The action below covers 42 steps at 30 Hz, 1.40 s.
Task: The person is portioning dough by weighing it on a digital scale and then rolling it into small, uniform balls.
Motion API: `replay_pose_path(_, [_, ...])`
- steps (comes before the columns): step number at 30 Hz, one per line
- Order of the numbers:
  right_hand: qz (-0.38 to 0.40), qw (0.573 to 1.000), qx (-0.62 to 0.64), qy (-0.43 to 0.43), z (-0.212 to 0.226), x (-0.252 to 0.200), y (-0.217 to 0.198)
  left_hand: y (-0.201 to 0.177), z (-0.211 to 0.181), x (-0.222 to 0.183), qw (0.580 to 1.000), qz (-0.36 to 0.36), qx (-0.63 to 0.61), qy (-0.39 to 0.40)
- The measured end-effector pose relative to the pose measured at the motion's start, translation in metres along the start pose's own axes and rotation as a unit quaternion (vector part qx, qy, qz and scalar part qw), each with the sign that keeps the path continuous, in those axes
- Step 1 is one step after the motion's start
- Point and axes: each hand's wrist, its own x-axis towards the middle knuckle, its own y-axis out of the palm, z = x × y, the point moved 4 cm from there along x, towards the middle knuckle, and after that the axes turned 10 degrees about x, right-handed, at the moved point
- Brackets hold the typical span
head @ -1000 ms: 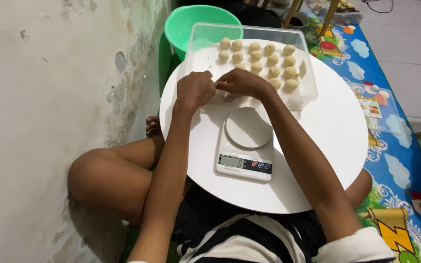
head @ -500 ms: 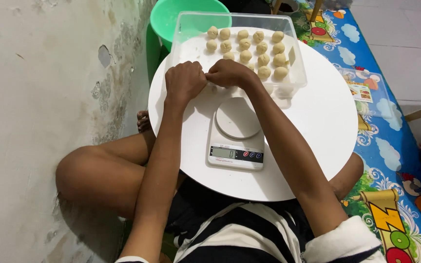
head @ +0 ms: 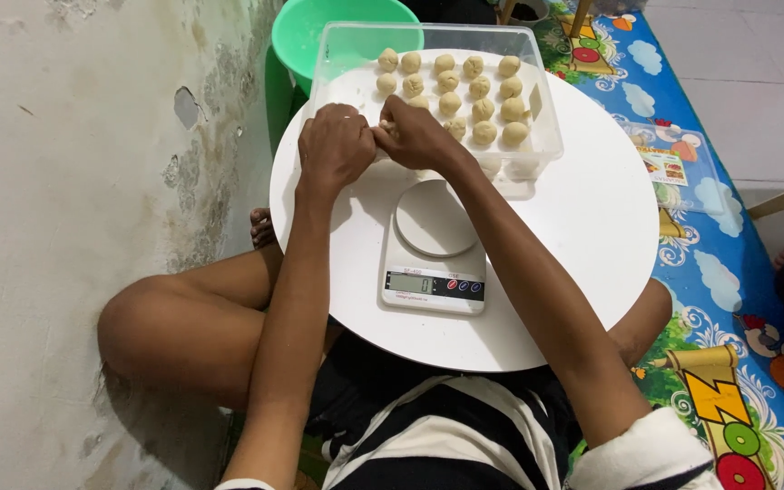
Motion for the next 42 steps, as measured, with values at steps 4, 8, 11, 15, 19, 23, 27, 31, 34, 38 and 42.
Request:
replay_pose_path(4, [-0.041, 0.999, 0.019, -0.015, 0.005, 0.003, -0.005, -0.014, -0.006, -0.006, 0.995, 0.098, 0.004, 0.009])
replay_pose_path(8, [-0.113, 0.992, 0.044, -0.037, 0.019, -0.007, -0.015, -0.028, -0.011, -0.008, 0.994, 0.104, -0.028, 0.013])
replay_pose_path(11, [-0.151, 0.986, 0.035, -0.065, 0.019, -0.008, -0.015, -0.032, -0.011, -0.011, 0.992, 0.118, -0.043, 0.016])
replay_pose_path(15, [-0.167, 0.983, 0.049, -0.065, 0.023, -0.009, -0.015, -0.042, -0.014, -0.014, 0.991, 0.107, -0.080, 0.021])
replay_pose_path(19, [-0.184, 0.980, 0.022, -0.076, 0.025, -0.006, -0.015, -0.032, -0.009, -0.009, 0.994, 0.087, -0.061, 0.023])
replay_pose_path(23, [-0.177, 0.982, 0.070, -0.002, 0.033, -0.011, -0.017, -0.040, -0.022, -0.012, 0.992, 0.090, -0.088, -0.009])
replay_pose_path(27, [-0.227, 0.963, 0.143, 0.021, 0.040, -0.021, -0.023, -0.032, -0.030, -0.013, 0.992, 0.002, -0.120, -0.037])
replay_pose_path(31, [-0.268, 0.958, 0.100, -0.031, 0.039, -0.022, -0.025, -0.018, -0.031, -0.009, 0.993, -0.046, -0.103, -0.029])
replay_pose_path(34, [-0.302, 0.940, 0.146, -0.063, 0.042, -0.027, -0.028, -0.014, -0.032, -0.010, 0.991, -0.082, -0.102, -0.014])
replay_pose_path(38, [-0.344, 0.901, 0.252, -0.079, 0.028, -0.021, -0.038, -0.005, -0.020, -0.004, 0.988, -0.112, -0.098, -0.035])
replay_pose_path(42, [-0.342, 0.839, 0.423, -0.004, 0.028, -0.040, -0.057, 0.004, 0.010, 0.001, 0.973, -0.205, -0.086, -0.059])
